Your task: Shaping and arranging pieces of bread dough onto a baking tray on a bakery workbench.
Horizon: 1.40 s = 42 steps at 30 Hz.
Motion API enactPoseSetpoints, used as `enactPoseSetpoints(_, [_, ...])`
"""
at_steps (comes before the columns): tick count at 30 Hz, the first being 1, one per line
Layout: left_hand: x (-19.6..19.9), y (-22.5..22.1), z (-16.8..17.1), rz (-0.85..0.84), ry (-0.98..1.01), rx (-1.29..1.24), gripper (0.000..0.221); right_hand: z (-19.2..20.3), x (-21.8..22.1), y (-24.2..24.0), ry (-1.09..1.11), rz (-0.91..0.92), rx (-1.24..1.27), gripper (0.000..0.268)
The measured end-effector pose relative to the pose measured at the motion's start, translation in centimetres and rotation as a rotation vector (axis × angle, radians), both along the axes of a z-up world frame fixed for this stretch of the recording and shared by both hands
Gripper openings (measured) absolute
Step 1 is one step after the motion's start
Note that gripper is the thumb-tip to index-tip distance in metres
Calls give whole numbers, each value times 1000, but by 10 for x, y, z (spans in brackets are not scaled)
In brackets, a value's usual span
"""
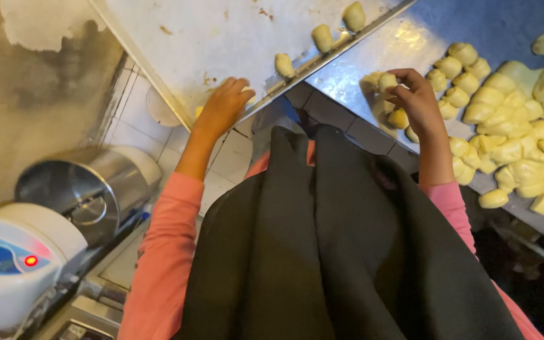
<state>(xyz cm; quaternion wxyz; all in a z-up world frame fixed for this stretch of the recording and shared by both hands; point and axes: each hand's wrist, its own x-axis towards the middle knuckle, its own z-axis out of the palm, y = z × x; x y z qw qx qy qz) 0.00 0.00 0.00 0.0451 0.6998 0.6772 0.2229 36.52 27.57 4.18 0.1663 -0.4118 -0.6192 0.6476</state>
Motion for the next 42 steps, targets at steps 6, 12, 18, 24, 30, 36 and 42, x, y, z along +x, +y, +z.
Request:
enactPoseSetpoints(6, [0,-13,7,14,-141,11,28,-13,7,8,179,-66,-9,36])
enactPoseSetpoints(12, [-4,-13,-17,-31,43,-67,55,-21,3,17,160,-85,50,36])
enactPoseSetpoints(18, [3,-3,-1,-10,219,-192,63,-55,-22,83,161,-182,350,41])
enactPoseSetpoints(24, [17,40,18,10,86,-85,62,-89,-85,182,311,-211,689,36])
enactPoseSetpoints(30, [22,95,-1,-185,234,138,36,-91,-106,191,-47,-191,1089,31])
enactPoseSetpoints(36, [12,100,11,-239,-46,130,30,-57,-112,156,-401,-160,1446,27])
enactPoseSetpoints(42, [7,91,-8,-206,81,12,63,-67,-112,163,-567,-103,1464,30])
